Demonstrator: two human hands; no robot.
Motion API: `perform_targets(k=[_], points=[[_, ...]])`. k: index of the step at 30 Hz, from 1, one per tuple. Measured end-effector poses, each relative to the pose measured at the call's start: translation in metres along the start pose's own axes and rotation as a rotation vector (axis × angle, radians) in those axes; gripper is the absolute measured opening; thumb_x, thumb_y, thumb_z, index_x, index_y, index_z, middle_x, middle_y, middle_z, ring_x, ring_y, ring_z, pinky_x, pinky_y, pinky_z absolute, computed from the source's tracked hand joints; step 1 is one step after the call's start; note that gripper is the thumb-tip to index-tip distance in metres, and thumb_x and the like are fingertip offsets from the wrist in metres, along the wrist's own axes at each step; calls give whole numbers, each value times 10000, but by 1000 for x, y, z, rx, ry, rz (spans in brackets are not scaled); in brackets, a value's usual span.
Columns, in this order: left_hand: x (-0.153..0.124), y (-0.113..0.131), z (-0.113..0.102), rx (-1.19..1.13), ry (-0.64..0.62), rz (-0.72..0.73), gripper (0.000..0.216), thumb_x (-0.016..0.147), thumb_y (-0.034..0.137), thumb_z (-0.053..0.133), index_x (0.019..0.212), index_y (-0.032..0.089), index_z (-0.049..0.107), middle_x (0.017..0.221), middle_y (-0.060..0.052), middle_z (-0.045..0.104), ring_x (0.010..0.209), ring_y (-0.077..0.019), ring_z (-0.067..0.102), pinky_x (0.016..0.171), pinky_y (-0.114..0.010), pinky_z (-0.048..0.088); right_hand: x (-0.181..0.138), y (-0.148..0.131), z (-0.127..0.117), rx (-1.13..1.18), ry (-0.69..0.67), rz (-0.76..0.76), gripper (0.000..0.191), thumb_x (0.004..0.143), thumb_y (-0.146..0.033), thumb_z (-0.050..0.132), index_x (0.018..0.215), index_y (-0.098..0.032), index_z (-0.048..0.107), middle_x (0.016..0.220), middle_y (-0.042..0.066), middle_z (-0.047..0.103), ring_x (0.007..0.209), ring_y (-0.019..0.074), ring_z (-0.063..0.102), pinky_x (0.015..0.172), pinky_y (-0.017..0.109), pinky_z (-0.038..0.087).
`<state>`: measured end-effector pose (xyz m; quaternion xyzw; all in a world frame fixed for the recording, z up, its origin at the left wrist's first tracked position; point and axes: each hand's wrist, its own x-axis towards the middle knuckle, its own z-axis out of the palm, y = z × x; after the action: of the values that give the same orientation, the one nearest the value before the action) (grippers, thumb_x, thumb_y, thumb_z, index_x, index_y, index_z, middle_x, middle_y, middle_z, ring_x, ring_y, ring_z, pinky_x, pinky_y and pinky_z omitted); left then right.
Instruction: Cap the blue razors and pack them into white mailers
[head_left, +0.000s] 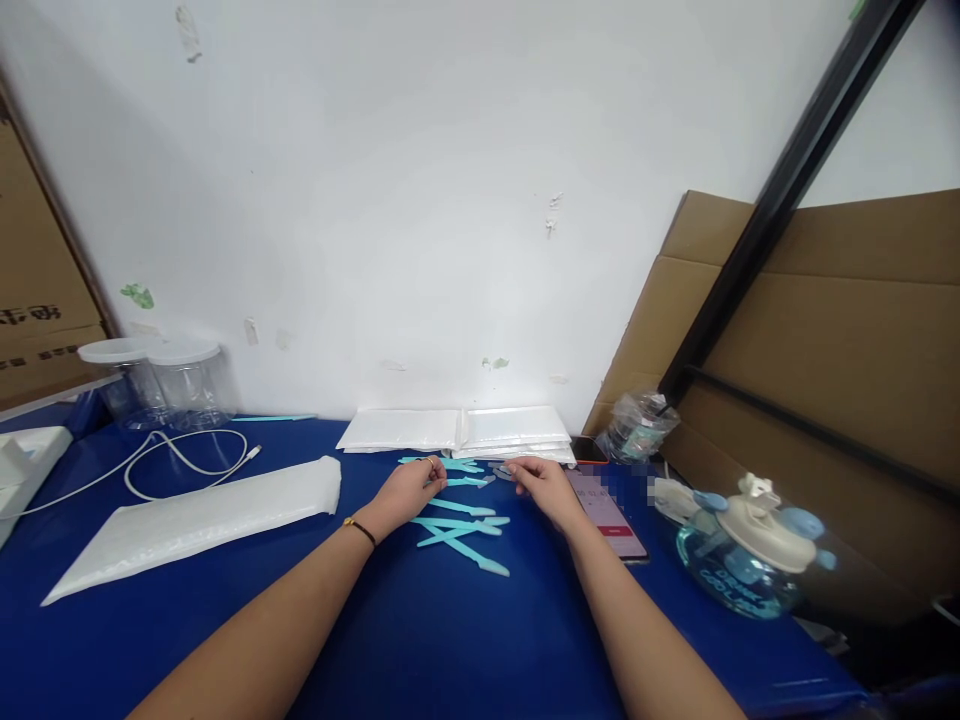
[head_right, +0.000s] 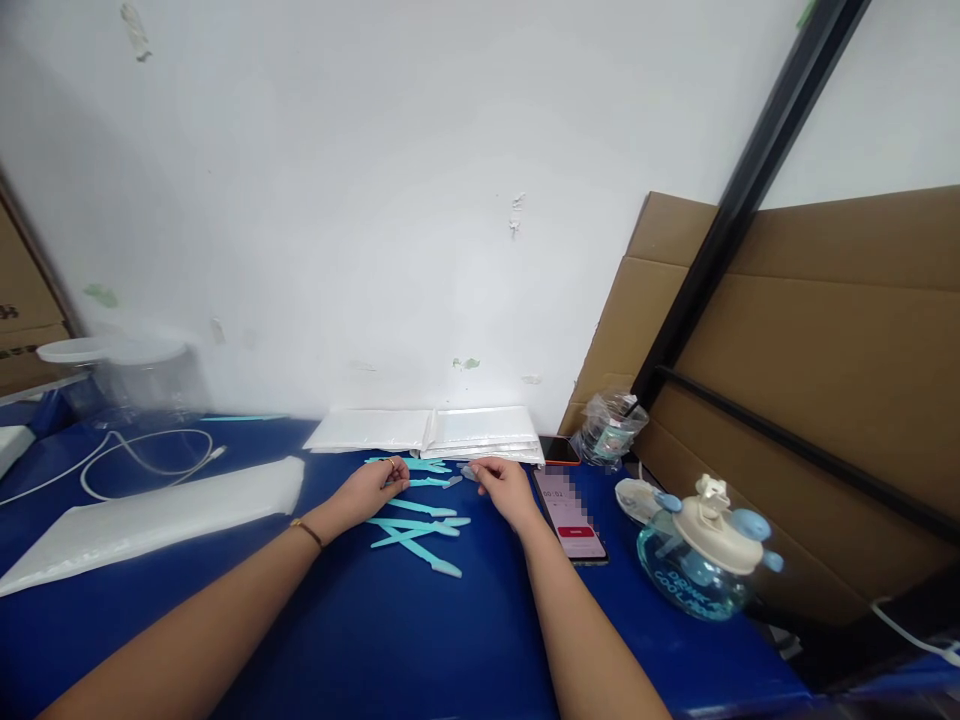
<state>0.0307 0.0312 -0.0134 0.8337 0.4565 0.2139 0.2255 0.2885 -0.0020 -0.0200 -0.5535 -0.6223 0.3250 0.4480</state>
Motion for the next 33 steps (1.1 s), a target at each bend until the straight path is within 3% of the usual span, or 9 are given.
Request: perform_targets(k=[4,8,21,28,30,33], points=[[1,-2,2,-54,-1,-6,203,822,368,442,846,196,548,767,-11,595,681,-145,537,574,-230,364,-3,-8,7,221,-117,51,386,717,-448,632,933,-129,652,738,44,644,593,132,588,549,238,420],[1,-3,2,-94,1,-10,213,815,382,445,843,197,548,785,-12,596,700,-148,541,585,-230,372,-6,-12,9,269,-136,57,329,701,-415,668,864,-133,624,729,37,647,605,127,608,556,228,421],[-2,7,0,-146,-18,1,242,798,410,461,838,192,557,775,-9,596,695,-146,537,591,-227,387,-9,-17,20,197,-230,7,313,722,-419,636,865,-143,601,740,34,649,592,128,616,555,234,440],[-6,18,3,-160,-111,31,294,809,440,452,856,180,581,735,-6,602,643,-134,534,568,-225,395,-11,-16,19,108,-304,-7,291,725,-407,631,851,-145,634,735,33,654,569,120,583,550,239,447],[-6,17,2,-78,-75,62,281,810,433,465,863,190,599,786,-21,621,721,-155,554,639,-247,416,-9,-13,14,8,-272,-46,270,743,-391,611,859,-151,654,736,33,659,596,129,577,572,246,445],[-4,9,-1,126,89,110,242,818,374,488,956,219,613,986,-49,619,973,-209,517,833,-312,393,-5,-5,2,-203,-64,-102,223,776,-340,560,867,-167,668,757,38,664,666,161,580,622,271,444]])
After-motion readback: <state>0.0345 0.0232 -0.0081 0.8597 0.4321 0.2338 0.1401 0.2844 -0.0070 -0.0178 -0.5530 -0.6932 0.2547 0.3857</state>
